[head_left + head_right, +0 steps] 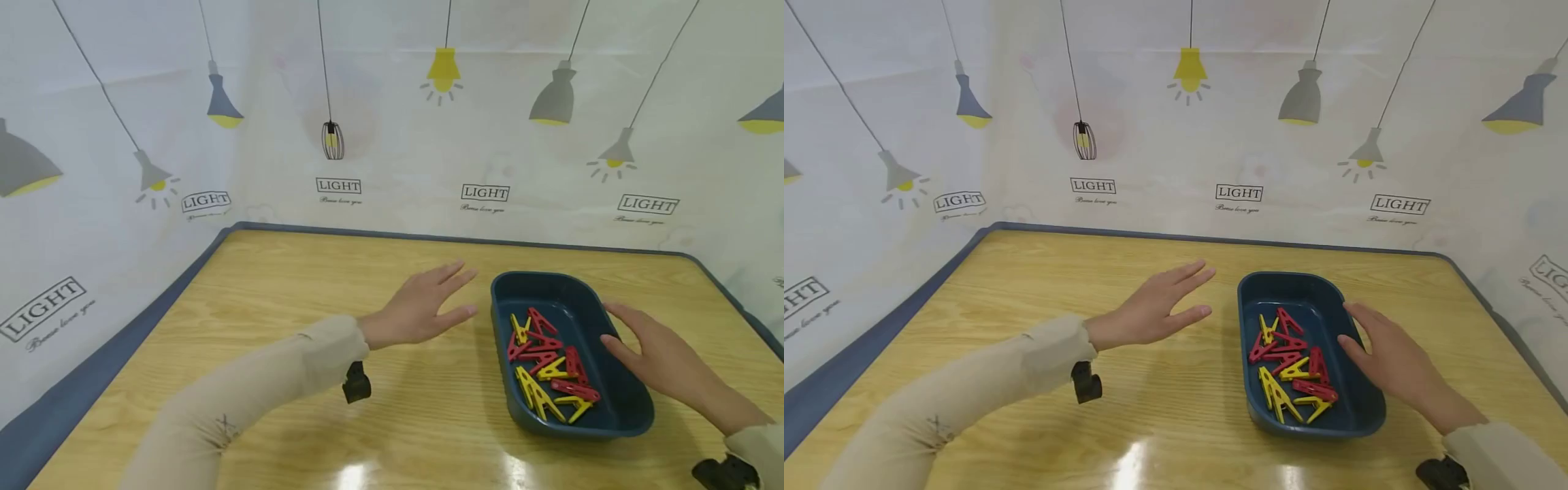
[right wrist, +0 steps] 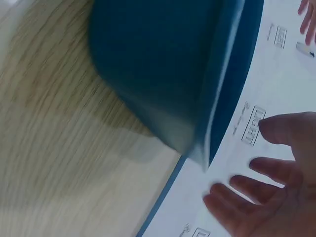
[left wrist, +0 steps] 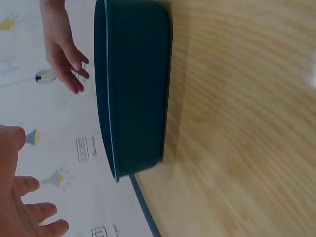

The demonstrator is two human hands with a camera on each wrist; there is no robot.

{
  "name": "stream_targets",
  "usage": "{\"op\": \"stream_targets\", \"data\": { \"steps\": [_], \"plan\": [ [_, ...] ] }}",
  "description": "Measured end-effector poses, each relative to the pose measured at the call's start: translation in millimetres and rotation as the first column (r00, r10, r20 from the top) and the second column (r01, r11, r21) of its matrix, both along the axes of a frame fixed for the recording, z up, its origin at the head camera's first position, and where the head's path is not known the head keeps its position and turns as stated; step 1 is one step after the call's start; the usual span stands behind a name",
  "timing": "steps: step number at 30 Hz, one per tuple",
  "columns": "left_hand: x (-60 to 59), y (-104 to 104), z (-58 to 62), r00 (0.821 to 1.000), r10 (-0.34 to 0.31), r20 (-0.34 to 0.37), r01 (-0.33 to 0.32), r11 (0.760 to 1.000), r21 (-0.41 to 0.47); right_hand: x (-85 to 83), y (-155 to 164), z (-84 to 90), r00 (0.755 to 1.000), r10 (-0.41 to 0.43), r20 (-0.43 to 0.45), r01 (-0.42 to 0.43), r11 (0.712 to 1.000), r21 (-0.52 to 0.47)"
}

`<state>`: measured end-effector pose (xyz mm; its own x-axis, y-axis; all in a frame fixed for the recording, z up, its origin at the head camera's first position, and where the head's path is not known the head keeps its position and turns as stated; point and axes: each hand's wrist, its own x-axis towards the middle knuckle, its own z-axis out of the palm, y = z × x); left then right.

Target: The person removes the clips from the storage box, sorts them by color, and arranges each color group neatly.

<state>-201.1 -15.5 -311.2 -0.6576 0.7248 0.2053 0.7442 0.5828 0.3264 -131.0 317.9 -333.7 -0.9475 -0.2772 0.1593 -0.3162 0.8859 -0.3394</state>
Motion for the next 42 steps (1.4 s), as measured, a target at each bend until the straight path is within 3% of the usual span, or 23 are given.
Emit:
{"op": "stream_targets", "data": {
  "steps": [4,11,17,21,25,32,37,42],
  "plan": [
    [6.0,9,3.9,0.997,-0.069,0.043,0.069,0.998,0.012,0.8,8,-4.5,0.997,-0.012,0.074,0.013,1.000,-0.019],
    [7.2,28,10.9,0.971,-0.181,0.156,0.167,0.981,0.097,0.0,18,-13.8,0.996,-0.032,0.086,0.036,0.998,-0.044],
    [4.9,44,17.9,0.946,-0.243,0.214,0.220,0.967,0.126,-0.5,24,-17.4,0.981,-0.032,0.194,0.066,0.983,-0.172],
    [3.6,56,21.6,0.921,-0.273,0.279,0.241,0.960,0.144,-1.1,27,-17.8,0.963,-0.039,0.268,0.111,0.960,-0.257],
    [1.3,71,19.3,0.898,-0.269,0.348,0.229,0.962,0.151,-1.3,31,-18.2,0.940,-0.059,0.335,0.159,0.948,-0.277],
    [-3.9,98,-0.9,0.877,-0.239,0.416,0.204,0.970,0.129,-2.3,35,-17.8,0.904,-0.057,0.424,0.200,0.932,-0.302],
    [-9.0,116,-7.0,0.877,-0.191,0.440,0.187,0.981,0.053,-4.7,36,-17.5,0.880,-0.056,0.471,0.222,0.926,-0.306],
    [-14.9,134,-6.2,0.848,-0.130,0.514,0.175,0.984,-0.039,-6.5,38,-17.2,0.865,-0.057,0.498,0.239,0.920,-0.310]
  ]
}}
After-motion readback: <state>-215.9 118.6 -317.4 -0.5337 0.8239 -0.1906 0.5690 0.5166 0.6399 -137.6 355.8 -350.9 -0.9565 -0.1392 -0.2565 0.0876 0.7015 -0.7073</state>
